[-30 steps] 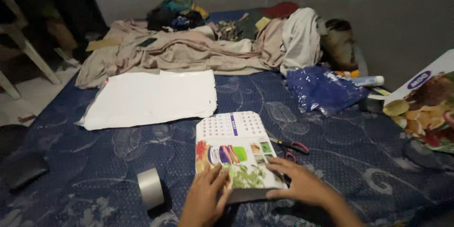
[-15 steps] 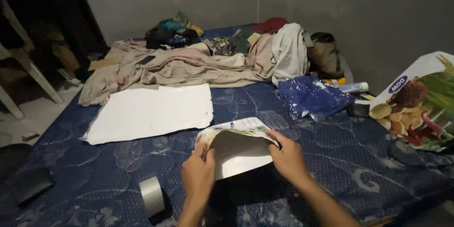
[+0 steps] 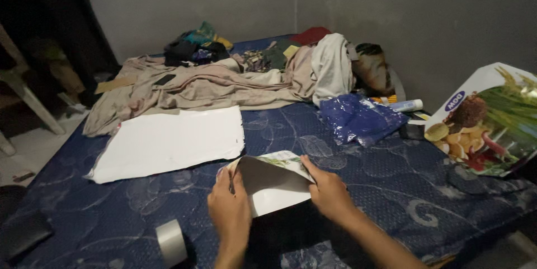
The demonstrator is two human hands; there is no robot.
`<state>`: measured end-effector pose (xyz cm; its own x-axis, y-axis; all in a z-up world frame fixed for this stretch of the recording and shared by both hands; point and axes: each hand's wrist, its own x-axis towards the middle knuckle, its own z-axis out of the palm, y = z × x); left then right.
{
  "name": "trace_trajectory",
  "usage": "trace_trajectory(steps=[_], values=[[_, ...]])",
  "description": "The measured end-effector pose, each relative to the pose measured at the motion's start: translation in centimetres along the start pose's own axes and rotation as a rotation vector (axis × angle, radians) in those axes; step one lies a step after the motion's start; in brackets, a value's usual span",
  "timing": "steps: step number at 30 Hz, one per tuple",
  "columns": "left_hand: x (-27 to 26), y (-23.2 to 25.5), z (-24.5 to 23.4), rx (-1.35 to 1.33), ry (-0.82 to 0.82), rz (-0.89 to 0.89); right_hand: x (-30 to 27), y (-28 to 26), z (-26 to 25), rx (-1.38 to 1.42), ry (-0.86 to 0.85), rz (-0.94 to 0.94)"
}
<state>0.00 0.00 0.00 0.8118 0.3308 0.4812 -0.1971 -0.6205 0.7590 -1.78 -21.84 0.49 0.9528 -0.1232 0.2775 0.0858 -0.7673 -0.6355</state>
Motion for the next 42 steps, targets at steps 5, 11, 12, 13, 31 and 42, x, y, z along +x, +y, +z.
trace_trajectory(steps=[5,11,12,13,31,42], values=[[0.0,-0.5,1.2,0.293,-0.226,-0.185,0.9,2.5,-0.2,0.169,-0.009,-0.146],[0.5,-3.3,4.5,0.349,-0.083,0.307,2.1,7.2,0.4,0.354,-0.050,-0.298],[0.8,-4.0,5.3,0.374,-0.037,0.428,2.2,7.8,0.3,0.339,-0.063,-0.331],[1.4,-4.8,6.0,0.429,-0.237,0.460,2.2,8.5,0.0,0.326,-0.075,-0.357],[4.1,2.7,34.5,-0.213,-0.878,0.149,17.3,36.2,2.5,0.617,0.281,0.268],[6.7,4.3,56.7,-0.380,-0.548,-0.210,29.3,45.0,-0.6,0.658,0.871,0.321]])
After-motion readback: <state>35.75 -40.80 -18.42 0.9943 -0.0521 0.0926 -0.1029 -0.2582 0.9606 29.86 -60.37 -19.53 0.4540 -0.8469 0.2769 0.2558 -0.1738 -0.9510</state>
